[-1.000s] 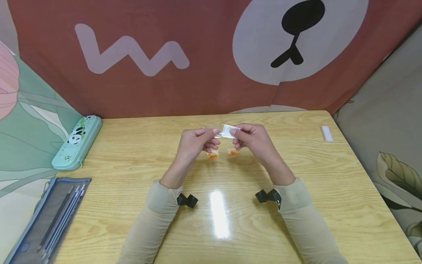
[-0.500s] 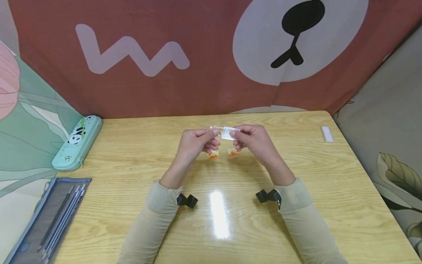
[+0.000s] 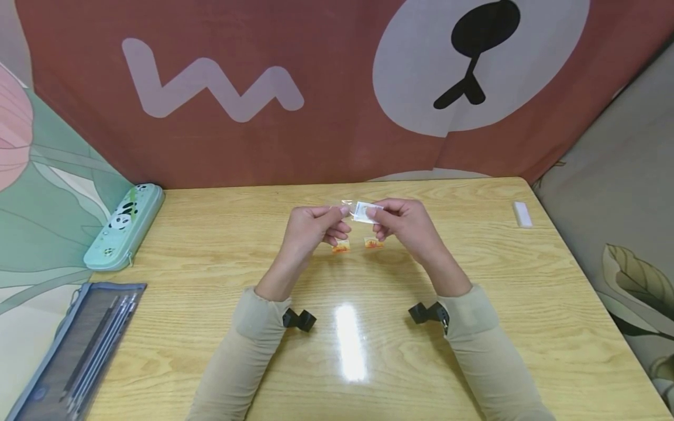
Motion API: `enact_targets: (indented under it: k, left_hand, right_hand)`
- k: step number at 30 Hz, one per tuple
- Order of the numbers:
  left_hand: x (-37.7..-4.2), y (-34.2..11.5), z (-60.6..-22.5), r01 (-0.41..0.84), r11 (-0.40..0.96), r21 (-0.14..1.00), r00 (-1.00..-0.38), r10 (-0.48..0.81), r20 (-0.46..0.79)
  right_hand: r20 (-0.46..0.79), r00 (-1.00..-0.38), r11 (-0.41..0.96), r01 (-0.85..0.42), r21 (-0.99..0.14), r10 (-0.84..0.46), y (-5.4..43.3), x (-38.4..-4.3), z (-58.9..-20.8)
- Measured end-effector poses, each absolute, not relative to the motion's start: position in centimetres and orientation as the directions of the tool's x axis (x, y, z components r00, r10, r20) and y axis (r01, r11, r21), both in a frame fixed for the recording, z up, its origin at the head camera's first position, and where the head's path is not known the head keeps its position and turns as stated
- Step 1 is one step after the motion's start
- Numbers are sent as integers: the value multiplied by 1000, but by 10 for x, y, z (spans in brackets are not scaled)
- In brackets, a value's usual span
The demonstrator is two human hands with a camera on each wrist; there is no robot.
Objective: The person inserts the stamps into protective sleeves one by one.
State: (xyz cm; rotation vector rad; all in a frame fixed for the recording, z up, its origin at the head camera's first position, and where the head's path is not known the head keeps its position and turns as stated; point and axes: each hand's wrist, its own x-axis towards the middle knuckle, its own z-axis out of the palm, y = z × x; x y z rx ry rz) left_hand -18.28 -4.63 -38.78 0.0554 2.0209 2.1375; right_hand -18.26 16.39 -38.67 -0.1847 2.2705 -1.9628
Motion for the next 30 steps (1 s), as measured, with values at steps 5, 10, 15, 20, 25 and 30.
enact_targets:
  k: [5,10,15,20,25,30]
  left_hand:
    - [-183,-46,-388,-112,-30,993,-980,166,-105]
    - [-183,-45,-387,-109,-7,994,-980,168,-107]
    - [-183,-44,-388,-114,19,993,-977,178,-116]
    - [-182,-44,-388,-130,12,991,-974,183,-130]
    - [-183,-44,-389,-137,-32,990,-975,179,-129]
    - [-183,-41,-391,-131,-56,990,-970,213,-116]
  right_hand:
    - [-22,-984,161,-7,-987,-178,164,-183,-386]
    - [-39,-983,189,5,-982,-177,163,-183,-385]
    - [-64,-980,194,26,-981,-190,163,-182,-384]
    - [-67,-977,208,24,-978,-203,164,-183,-385]
    - [-50,-985,154,24,-988,-166,167,-184,-386]
    - [-47,-988,105,32,-994,-147,168,-184,-386]
